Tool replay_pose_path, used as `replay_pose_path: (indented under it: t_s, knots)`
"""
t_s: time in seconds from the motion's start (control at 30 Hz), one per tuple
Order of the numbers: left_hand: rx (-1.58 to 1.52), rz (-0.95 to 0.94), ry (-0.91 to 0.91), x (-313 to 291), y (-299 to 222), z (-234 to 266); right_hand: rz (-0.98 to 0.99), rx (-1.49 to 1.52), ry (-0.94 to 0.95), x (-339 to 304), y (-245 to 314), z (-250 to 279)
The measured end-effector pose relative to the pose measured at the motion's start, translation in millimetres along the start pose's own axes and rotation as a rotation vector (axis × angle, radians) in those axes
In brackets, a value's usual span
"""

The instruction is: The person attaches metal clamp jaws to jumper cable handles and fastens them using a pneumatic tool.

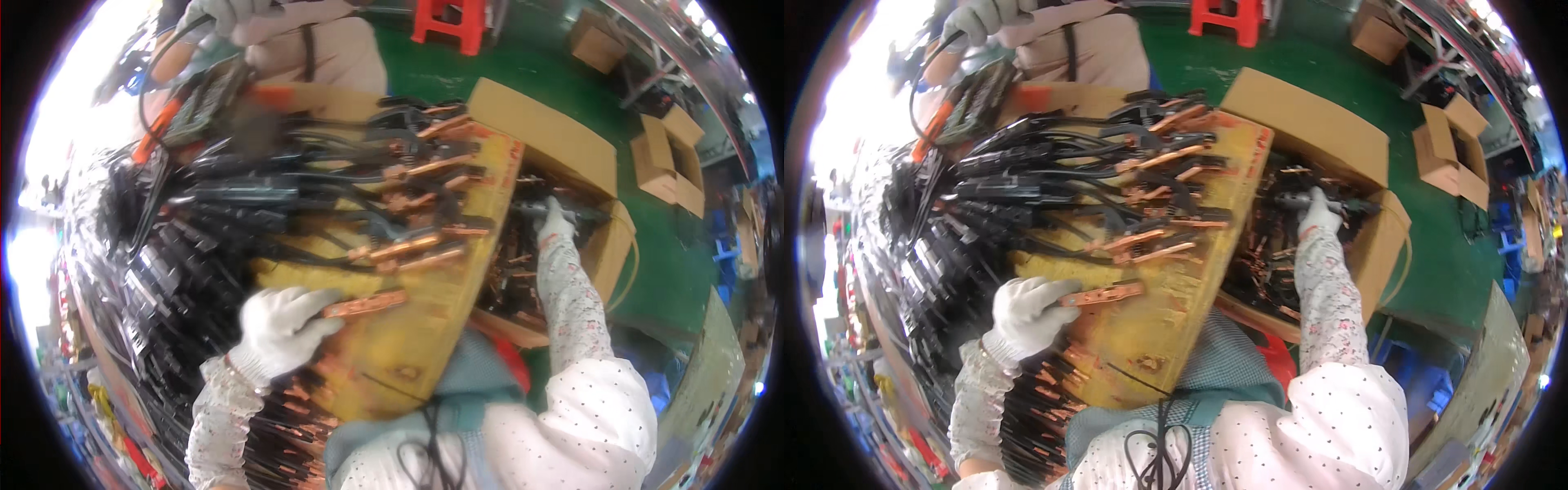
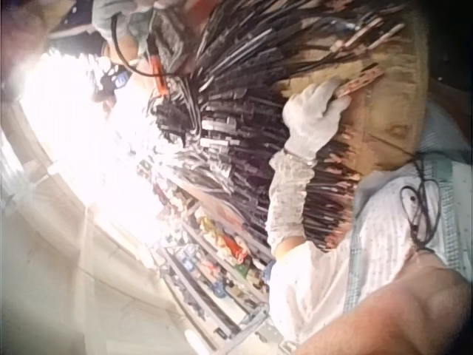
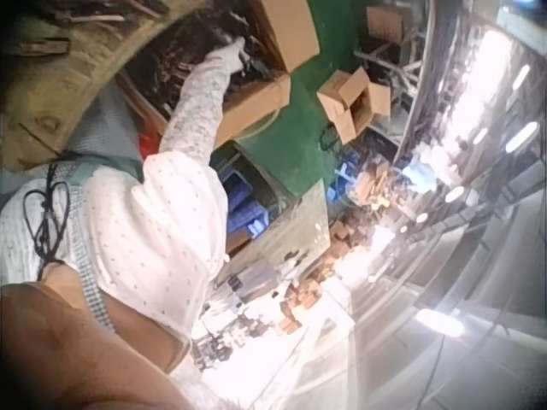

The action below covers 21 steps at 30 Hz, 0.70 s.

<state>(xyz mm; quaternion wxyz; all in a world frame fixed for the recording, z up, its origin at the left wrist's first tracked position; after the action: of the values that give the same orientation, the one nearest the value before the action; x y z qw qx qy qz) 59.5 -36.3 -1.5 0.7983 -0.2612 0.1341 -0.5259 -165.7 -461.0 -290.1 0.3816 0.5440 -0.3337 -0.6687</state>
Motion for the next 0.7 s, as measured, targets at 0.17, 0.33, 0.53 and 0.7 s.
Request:
replay_pose_path:
  t_s: [0.17,0.33,0.53,0.7]
  knots:
    - [-0.065,-0.037,-0.084,3.0,2.5,-4.6,0.074,-0.093,-0.03,20.3,-2.4,19.1]
    - [0.093,-0.052,-0.014,-3.7,8.5,-1.6,0.331,-0.291,0.067,-37.9,60.1,63.6]
    - [0.078,-0.026,0.008,-2.3,7.2,-6.3,0.522,-0.005,0.365,-97.4,222.7,115.2]
    - [0.107,-0.025,-0.02,-3.4,8.4,-8.3,0.412,0.923,0.804,-203.7,270.0,50.6]
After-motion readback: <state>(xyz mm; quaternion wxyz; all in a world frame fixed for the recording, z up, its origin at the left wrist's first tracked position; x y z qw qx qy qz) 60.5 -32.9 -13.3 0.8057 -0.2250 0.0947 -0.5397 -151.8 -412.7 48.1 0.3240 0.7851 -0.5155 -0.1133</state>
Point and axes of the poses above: each hand's wrist, its own x-axis towards the middle knuckle, its own z-axis out of the back of the hand, y = z × x, the point moved 6 cm from there along x, towards the middle knuckle, and after that the axes turned 9 degrees about -x, right-handed, at the moved point
